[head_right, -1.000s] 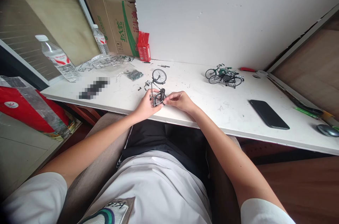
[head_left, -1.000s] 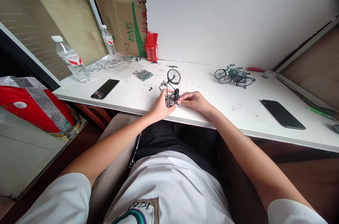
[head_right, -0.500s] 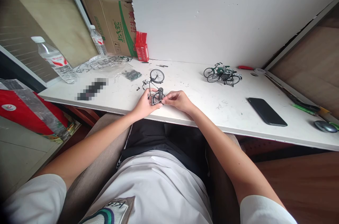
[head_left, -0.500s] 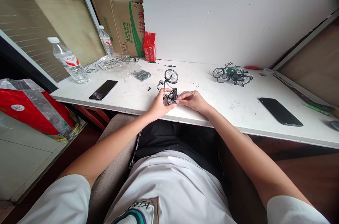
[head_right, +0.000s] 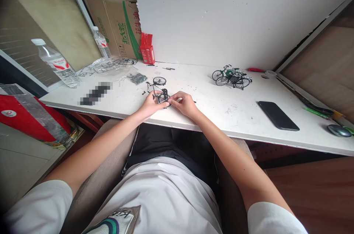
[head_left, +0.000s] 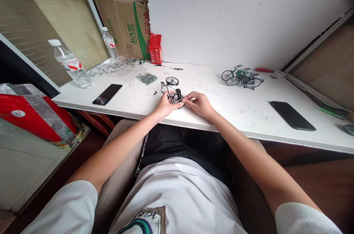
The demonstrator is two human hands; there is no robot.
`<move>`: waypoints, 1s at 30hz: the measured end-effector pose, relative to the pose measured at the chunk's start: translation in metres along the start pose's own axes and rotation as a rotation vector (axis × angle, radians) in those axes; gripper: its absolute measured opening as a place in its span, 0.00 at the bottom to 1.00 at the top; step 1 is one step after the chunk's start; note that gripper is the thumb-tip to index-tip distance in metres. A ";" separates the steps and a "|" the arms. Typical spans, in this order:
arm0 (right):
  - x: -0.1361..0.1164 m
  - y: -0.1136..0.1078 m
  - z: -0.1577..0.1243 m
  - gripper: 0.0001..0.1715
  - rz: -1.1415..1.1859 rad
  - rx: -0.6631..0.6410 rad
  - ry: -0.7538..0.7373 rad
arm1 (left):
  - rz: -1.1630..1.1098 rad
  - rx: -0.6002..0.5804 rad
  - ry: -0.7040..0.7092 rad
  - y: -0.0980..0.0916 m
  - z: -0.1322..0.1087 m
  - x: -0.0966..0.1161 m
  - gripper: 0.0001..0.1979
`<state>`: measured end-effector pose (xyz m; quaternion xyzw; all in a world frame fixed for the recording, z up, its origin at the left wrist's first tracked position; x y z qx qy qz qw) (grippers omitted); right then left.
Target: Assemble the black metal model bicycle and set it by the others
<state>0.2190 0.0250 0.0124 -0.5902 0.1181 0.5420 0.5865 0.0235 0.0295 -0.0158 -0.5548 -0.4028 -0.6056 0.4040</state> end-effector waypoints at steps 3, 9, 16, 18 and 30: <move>-0.001 0.000 -0.001 0.20 -0.011 0.006 -0.012 | -0.006 -0.012 0.016 -0.001 0.000 -0.001 0.38; -0.003 -0.001 -0.002 0.20 0.017 0.030 0.000 | 0.003 -0.054 0.043 0.000 -0.003 -0.001 0.37; 0.004 -0.001 -0.003 0.29 -0.002 0.034 -0.002 | 0.097 -0.023 0.072 0.001 -0.006 0.003 0.34; 0.003 0.000 -0.004 0.30 0.002 0.009 0.007 | 0.098 -0.030 0.077 0.002 -0.007 0.004 0.33; -0.005 -0.005 -0.007 0.19 0.112 0.146 0.024 | 0.014 -0.052 0.088 -0.001 -0.005 -0.003 0.36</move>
Point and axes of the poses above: each hand's wrist, its own z-axis towards the middle knuckle, its own y-axis out of the palm, x = y × z, the point moved 3 cm from there along z, towards the middle knuckle, and after that the axes turned 15 degrees about -x, right-handed, at the moved point
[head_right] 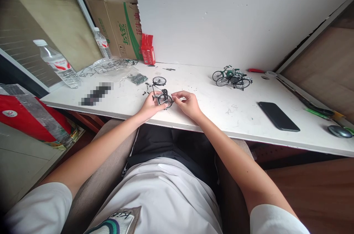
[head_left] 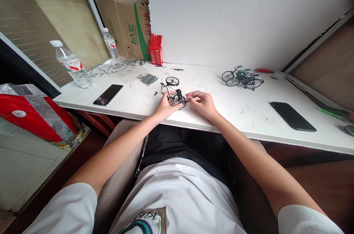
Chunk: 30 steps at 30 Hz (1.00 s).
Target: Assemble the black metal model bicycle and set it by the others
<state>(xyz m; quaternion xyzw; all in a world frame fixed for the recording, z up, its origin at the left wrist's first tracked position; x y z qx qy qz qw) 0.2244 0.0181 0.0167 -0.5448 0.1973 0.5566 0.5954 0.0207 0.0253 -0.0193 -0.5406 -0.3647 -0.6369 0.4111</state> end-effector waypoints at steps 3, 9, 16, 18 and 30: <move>-0.002 -0.002 -0.001 0.18 0.008 0.032 0.013 | 0.008 -0.002 0.018 -0.002 0.001 -0.004 0.34; -0.007 -0.002 -0.004 0.16 0.001 0.047 0.009 | -0.043 -0.007 -0.001 -0.001 0.002 -0.003 0.32; -0.006 -0.001 -0.002 0.17 0.022 0.033 0.010 | -0.142 -0.066 -0.037 0.004 -0.001 0.007 0.36; -0.006 -0.001 -0.003 0.18 0.017 0.048 0.014 | -0.152 -0.084 -0.037 0.004 -0.002 0.008 0.38; 0.002 -0.003 0.000 0.26 0.164 0.035 0.002 | -0.155 -0.127 0.052 0.002 -0.004 0.007 0.46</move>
Point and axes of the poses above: each hand's wrist, its own z-axis towards the middle knuckle, its own y-axis out of the palm, x = y × z, the point moved 3 cm from there along z, towards the middle knuckle, and after that the axes turned 15 degrees about -x, right-handed, at the moved point
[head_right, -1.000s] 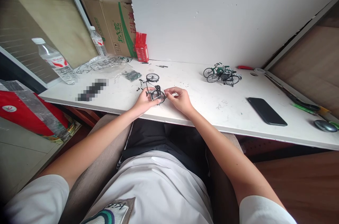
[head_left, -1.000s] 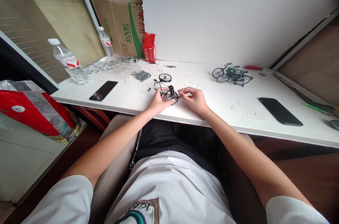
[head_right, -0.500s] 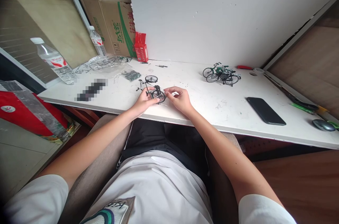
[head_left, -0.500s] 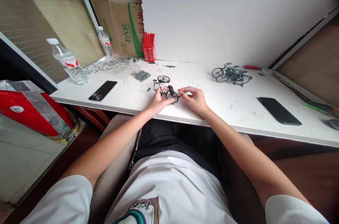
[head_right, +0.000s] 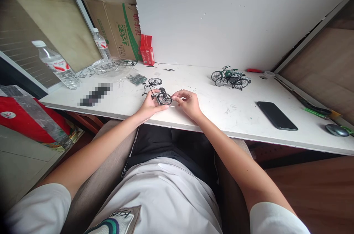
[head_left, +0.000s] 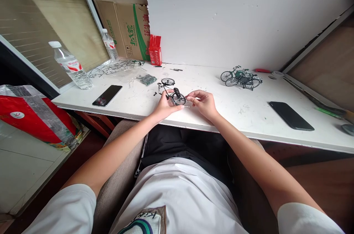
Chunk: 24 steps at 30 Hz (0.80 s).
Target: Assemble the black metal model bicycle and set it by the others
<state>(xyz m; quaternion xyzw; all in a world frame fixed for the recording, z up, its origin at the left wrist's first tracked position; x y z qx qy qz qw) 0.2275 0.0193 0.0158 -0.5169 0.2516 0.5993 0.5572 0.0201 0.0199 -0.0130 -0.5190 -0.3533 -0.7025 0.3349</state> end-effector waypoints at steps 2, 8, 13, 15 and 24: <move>0.002 -0.001 0.001 0.27 -0.002 0.000 0.002 | -0.013 0.012 0.015 0.001 0.000 0.001 0.47; 0.002 -0.006 0.001 0.24 -0.045 -0.011 -0.023 | -0.040 0.008 0.124 0.004 -0.001 0.004 0.46; -0.001 0.002 0.001 0.25 -0.029 -0.087 0.018 | 0.029 0.049 0.140 0.004 -0.001 0.003 0.47; 0.000 0.006 0.001 0.26 0.017 -0.089 0.080 | 0.042 0.051 0.151 0.005 -0.002 0.004 0.46; 0.003 0.019 -0.001 0.27 0.077 -0.064 0.086 | 0.108 0.033 0.138 0.010 -0.006 0.010 0.43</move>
Point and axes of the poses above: each hand's wrist, its own z-axis towards the middle knuckle, its own y-axis out of the palm, x = y × z, the point moved 3 cm from there along z, towards the middle knuckle, and after that the axes turned 15 degrees about -x, right-handed, at the moved point
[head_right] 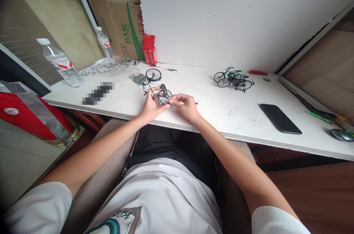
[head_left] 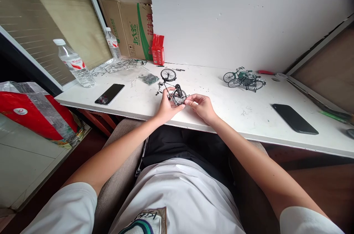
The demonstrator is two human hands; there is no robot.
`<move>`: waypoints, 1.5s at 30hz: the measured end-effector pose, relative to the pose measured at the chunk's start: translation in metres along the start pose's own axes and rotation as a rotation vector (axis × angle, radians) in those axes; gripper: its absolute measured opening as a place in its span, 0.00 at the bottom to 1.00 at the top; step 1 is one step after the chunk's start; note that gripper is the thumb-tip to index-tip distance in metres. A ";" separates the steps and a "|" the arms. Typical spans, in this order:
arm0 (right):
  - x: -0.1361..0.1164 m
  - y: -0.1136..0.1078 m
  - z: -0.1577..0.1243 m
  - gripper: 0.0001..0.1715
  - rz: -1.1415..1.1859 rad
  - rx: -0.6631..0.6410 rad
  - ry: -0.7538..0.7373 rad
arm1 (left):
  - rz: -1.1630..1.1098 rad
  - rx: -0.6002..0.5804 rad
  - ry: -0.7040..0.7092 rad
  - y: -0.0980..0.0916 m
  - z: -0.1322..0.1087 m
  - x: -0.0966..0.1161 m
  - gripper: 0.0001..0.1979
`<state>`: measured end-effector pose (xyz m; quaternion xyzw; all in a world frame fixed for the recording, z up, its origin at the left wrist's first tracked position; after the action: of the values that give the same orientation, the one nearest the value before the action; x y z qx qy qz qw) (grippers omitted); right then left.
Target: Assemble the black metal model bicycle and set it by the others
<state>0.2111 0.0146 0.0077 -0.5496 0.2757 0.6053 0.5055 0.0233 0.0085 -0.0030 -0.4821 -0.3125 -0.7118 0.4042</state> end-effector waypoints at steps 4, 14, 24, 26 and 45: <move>0.001 0.001 0.000 0.29 0.051 0.022 0.030 | 0.017 0.010 -0.007 0.001 -0.001 0.000 0.42; -0.004 0.009 -0.004 0.32 0.184 0.106 0.158 | 0.053 0.007 0.042 0.003 -0.001 -0.001 0.39; 0.000 0.013 -0.003 0.31 0.168 0.110 0.055 | 0.069 0.018 0.052 0.005 -0.002 0.000 0.37; -0.001 0.013 -0.003 0.29 0.148 0.101 0.048 | 0.083 0.016 0.070 0.004 -0.002 -0.002 0.35; 0.001 -0.009 0.004 0.24 -0.076 0.050 -0.137 | -0.036 -0.088 0.130 0.005 0.002 -0.005 0.35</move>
<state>0.2182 0.0211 0.0098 -0.5039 0.2345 0.6150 0.5593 0.0294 0.0088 -0.0065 -0.4466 -0.2624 -0.7617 0.3891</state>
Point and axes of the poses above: each hand's wrist, its own z-axis towards the middle knuckle, its own y-axis out of the palm, x = y × z, the point moved 3 cm from there along z, towards the middle knuckle, and after that the axes turned 15 degrees about -x, right-handed, at the moved point
